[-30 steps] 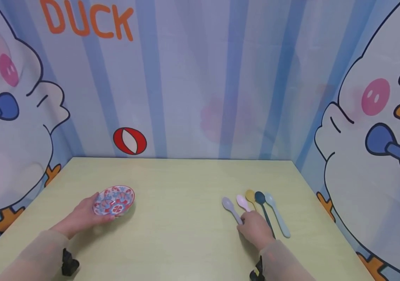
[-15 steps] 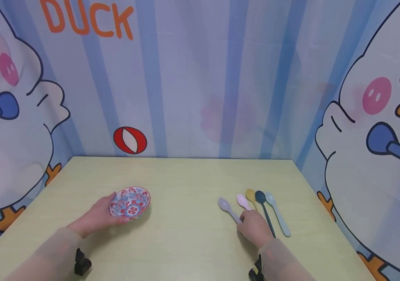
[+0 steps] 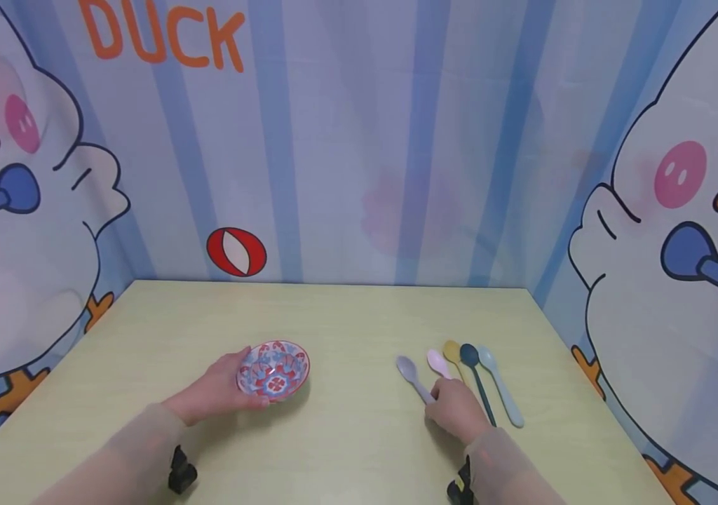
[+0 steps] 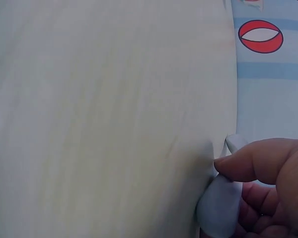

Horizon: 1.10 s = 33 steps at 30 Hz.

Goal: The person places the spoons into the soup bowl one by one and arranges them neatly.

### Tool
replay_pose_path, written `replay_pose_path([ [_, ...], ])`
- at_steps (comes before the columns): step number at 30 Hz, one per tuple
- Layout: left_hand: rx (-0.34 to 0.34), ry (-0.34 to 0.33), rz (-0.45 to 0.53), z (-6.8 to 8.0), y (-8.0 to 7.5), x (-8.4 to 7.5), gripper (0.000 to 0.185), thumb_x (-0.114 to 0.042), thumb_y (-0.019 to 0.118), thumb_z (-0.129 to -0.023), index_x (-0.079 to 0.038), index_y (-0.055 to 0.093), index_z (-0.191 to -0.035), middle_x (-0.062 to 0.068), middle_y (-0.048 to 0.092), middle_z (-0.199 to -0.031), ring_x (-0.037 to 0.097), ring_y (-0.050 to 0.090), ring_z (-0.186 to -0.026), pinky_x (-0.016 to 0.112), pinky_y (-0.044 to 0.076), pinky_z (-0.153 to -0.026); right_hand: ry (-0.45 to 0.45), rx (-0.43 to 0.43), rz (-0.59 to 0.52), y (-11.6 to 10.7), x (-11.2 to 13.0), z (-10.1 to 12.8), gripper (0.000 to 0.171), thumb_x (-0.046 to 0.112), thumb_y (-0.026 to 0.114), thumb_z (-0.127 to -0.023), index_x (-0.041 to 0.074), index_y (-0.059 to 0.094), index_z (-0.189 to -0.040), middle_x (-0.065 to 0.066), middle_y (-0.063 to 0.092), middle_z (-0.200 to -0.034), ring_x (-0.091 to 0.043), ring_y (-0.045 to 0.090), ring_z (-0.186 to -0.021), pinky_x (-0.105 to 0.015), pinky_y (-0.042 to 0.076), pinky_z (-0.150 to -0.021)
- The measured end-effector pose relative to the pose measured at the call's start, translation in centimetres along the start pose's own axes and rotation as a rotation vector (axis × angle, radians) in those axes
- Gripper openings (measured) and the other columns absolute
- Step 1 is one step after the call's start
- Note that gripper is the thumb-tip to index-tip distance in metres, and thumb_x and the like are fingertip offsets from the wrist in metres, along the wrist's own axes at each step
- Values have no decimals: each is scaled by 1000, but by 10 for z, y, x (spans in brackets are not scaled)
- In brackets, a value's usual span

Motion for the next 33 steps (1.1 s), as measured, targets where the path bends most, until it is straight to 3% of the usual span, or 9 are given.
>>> replay_pose_path([
  [6,21,9,3,-5,16,-17,121,-59,84,-59,-4,27,-150,17,40,-144,33,41,-127,54,45,-96,30,37,-67,4,-3,0,14,10,68,-83,2,64,-94,-4,59,-82,-18,53,-71,-31,45,-59],
  [11,40,24,22,-7,26,-31,121,-58,85,-59,-6,28,-151,17,38,-146,34,40,-128,55,44,-97,66,68,-196,8,-7,-1,16,11,69,-82,2,66,-95,-4,61,-86,-20,54,-75,-32,47,-63],
  [16,63,40,33,-8,35,-44,119,-57,85,-59,-6,28,-151,16,37,-147,34,39,-130,55,43,-98,91,99,-392,10,-6,0,17,12,69,-80,1,67,-93,-7,62,-86,-21,55,-77,-31,44,-63],
  [22,83,60,26,-8,43,-55,119,-57,85,-60,-6,27,-151,16,37,-146,33,40,-129,54,43,-99,113,143,-641,9,-5,1,22,8,64,-85,-5,64,-102,-11,65,-80,-20,60,-66,-30,48,-59],
  [27,90,77,29,-8,47,-60,118,-57,84,-61,-5,27,-151,17,38,-146,33,40,-129,53,41,-100,73,103,-670,-7,-6,-1,25,6,63,-88,-10,63,-107,-13,65,-83,-16,58,-63,-28,51,-60],
  [33,99,93,31,-8,52,-65,118,-56,85,-61,-5,28,-151,18,38,-145,33,40,-129,53,41,-101,49,93,-695,-27,-4,1,30,10,63,-92,-11,61,-114,-15,60,-97,-18,56,-67,-30,50,-66],
])
Point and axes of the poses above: each hand's wrist, its own z-axis away from the middle knuckle, its own y-axis out of the palm, x = y × z, the point moved 9 cm from there along -z, towards the middle knuckle
